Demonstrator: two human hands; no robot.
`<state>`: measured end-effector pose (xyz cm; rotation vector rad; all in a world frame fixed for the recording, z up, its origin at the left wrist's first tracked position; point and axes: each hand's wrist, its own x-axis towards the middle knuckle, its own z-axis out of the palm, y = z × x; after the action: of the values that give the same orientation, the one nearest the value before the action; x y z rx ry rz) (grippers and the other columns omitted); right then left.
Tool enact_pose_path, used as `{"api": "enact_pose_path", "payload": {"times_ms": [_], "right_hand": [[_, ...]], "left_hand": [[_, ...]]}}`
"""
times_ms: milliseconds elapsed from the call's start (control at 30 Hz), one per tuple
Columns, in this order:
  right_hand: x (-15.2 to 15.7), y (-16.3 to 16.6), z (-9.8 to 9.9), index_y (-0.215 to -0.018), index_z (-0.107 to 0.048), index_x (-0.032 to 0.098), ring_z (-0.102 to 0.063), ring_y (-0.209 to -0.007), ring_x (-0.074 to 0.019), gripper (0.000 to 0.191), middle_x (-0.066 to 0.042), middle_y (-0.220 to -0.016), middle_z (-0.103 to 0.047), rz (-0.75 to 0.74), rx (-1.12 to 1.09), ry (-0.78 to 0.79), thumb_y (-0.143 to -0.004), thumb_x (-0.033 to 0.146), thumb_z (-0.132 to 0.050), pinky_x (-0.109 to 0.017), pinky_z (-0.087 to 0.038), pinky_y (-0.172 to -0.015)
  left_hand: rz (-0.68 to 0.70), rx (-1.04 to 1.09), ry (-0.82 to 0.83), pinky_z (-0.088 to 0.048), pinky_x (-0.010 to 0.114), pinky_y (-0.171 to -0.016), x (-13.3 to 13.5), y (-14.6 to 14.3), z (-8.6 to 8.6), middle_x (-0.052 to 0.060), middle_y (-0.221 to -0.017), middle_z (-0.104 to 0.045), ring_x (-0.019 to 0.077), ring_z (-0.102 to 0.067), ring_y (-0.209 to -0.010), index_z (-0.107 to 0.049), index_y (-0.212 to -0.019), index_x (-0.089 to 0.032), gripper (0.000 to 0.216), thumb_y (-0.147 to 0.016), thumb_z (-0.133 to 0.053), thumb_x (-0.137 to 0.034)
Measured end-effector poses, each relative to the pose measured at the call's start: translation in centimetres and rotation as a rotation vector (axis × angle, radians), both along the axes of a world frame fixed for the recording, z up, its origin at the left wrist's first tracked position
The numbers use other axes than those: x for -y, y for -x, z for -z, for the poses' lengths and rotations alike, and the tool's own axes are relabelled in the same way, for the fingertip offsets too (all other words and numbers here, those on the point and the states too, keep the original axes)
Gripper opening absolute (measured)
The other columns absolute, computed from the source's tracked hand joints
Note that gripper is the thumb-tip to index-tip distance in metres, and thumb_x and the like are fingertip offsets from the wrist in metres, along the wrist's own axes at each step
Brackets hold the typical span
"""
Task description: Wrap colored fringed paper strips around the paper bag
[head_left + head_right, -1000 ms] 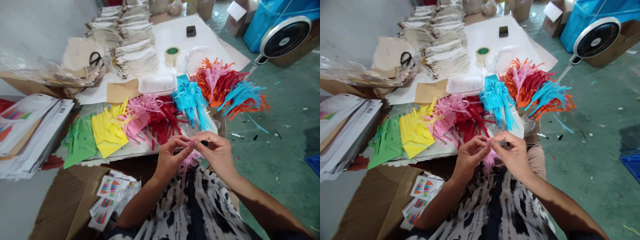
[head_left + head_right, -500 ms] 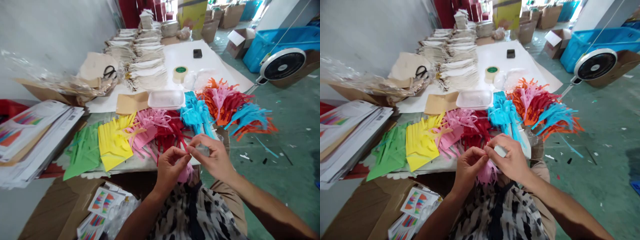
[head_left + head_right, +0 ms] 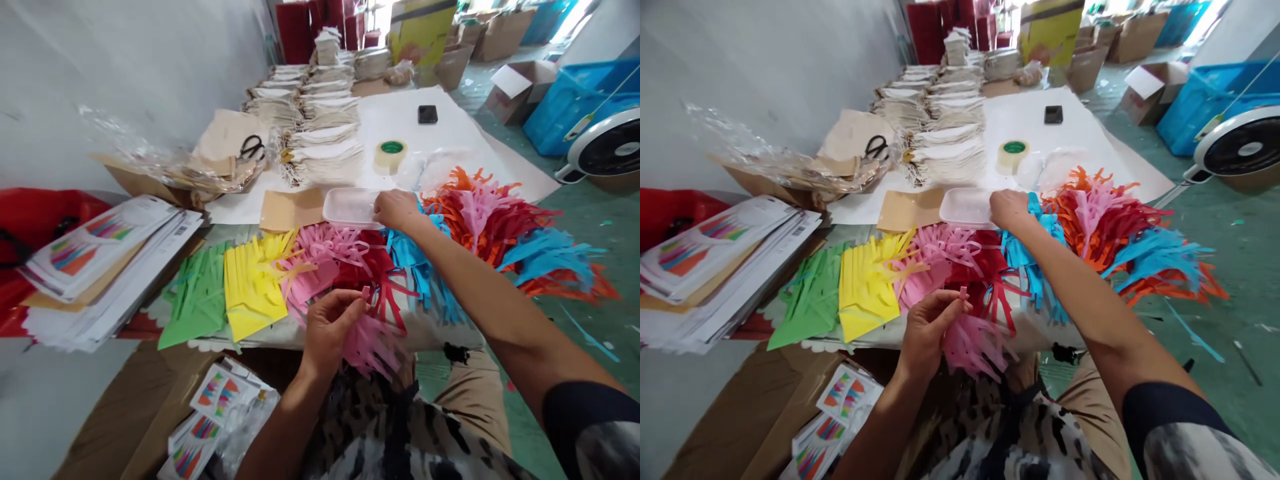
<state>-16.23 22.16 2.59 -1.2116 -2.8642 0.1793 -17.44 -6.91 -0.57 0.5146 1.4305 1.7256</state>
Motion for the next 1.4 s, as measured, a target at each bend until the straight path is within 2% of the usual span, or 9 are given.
{"api": "enact_pose_path", "payload": {"times_ms": [200,300,400,467,533,633,733,1033,1400], "right_hand": [[0.0,0.6,-0.1,-0.109,-0.082,0.008,-0.070,-0.109,-0.0367,0.028,-0.026,-0.112,-0.077,-0.043,0.031,-0.013,-0.084,0.014,-0.070,-0.043,-0.048,-0.089],[1.0,-0.4,-0.8,-0.113,-0.080,0.009,-0.068,-0.112,-0.0372,0.029,-0.027,-0.121,-0.074,-0.066,-0.038,-0.053,-0.093,0.018,-0.060,-0.046,-0.047,-0.093],[4.2,-2.9,-1.5,-0.116,-0.079,0.015,-0.068,-0.109,-0.0300,0.035,-0.018,-0.120,-0.075,-0.111,-0.250,-0.081,-0.104,0.027,-0.049,-0.042,-0.046,-0.093],[7.7,-5.5,-1.7,-0.103,-0.081,0.019,-0.069,-0.089,-0.0231,0.026,-0.009,-0.096,-0.078,-0.198,-0.583,0.076,-0.101,0.036,-0.061,-0.036,-0.048,-0.082],[11.8,-8.2,-1.6,-0.093,-0.080,0.023,-0.066,-0.076,-0.0180,0.023,-0.004,-0.090,-0.079,-0.250,-0.799,0.325,-0.099,0.041,-0.068,-0.032,-0.048,-0.070],[16.9,-11.6,-0.9,-0.088,-0.079,0.024,-0.068,-0.076,-0.0166,0.019,-0.002,-0.086,-0.077,-0.234,-0.948,0.536,-0.097,0.039,-0.072,-0.030,-0.051,-0.068],[19.5,-13.2,0.1,-0.085,-0.079,0.025,-0.068,-0.076,-0.0171,0.018,-0.002,-0.082,-0.075,-0.149,-1.019,0.651,-0.096,0.038,-0.074,-0.031,-0.054,-0.069],[19.8,-14.4,0.6,-0.082,-0.079,0.025,-0.068,-0.074,-0.0163,0.015,-0.001,-0.080,-0.074,-0.122,-1.053,0.699,-0.095,0.034,-0.076,-0.030,-0.055,-0.067],[20.7,-15.5,1.1,-0.098,-0.078,0.030,-0.068,-0.085,-0.0171,0.006,0.000,-0.090,-0.075,-0.176,-1.046,0.558,-0.094,0.025,-0.077,-0.033,-0.054,-0.078]], "left_hand": [[-0.034,0.051,-0.057,-0.054,0.025,-0.085,0.7,-0.2,-0.2,0.001,-0.082,-0.077,0.0132,-0.071,-0.081,-0.075,-0.087,-0.019,0.018,-0.086,-0.083,-0.036],[-0.026,0.029,-0.064,-0.054,0.025,-0.079,1.2,-0.6,-0.2,0.000,-0.075,-0.073,0.0128,-0.068,-0.073,-0.074,-0.087,-0.019,0.020,-0.086,-0.083,-0.037],[-0.028,0.000,-0.049,-0.052,0.023,-0.072,1.8,-1.0,0.0,-0.001,-0.073,-0.070,0.0114,-0.064,-0.069,-0.077,-0.092,-0.019,0.019,-0.088,-0.081,-0.038],[-0.040,-0.032,-0.035,-0.051,0.022,-0.070,2.1,-1.2,0.1,-0.001,-0.075,-0.070,0.0107,-0.063,-0.070,-0.079,-0.095,-0.019,0.020,-0.089,-0.081,-0.038],[-0.052,-0.061,-0.022,-0.050,0.022,-0.070,2.4,-1.6,0.1,0.000,-0.076,-0.070,0.0107,-0.062,-0.070,-0.080,-0.094,-0.019,0.020,-0.089,-0.081,-0.039],[-0.067,-0.115,0.001,-0.048,0.023,-0.068,2.7,-2.2,0.1,0.000,-0.077,-0.071,0.0116,-0.060,-0.070,-0.080,-0.088,-0.019,0.023,-0.088,-0.082,-0.042],[-0.081,-0.201,0.006,-0.047,0.024,-0.068,2.9,-2.9,-0.1,0.000,-0.078,-0.072,0.0128,-0.061,-0.071,-0.080,-0.086,-0.020,0.022,-0.089,-0.081,-0.042],[-0.070,-0.377,-0.019,-0.046,0.026,-0.071,3.1,-3.9,-0.9,-0.001,-0.081,-0.073,0.0135,-0.063,-0.075,-0.079,-0.087,-0.022,0.011,-0.092,-0.079,-0.032],[-0.083,-0.396,-0.027,-0.047,0.026,-0.070,3.2,-4.7,-0.6,0.000,-0.080,-0.072,0.0137,-0.062,-0.074,-0.077,-0.085,-0.021,0.014,-0.093,-0.077,-0.033]]}}
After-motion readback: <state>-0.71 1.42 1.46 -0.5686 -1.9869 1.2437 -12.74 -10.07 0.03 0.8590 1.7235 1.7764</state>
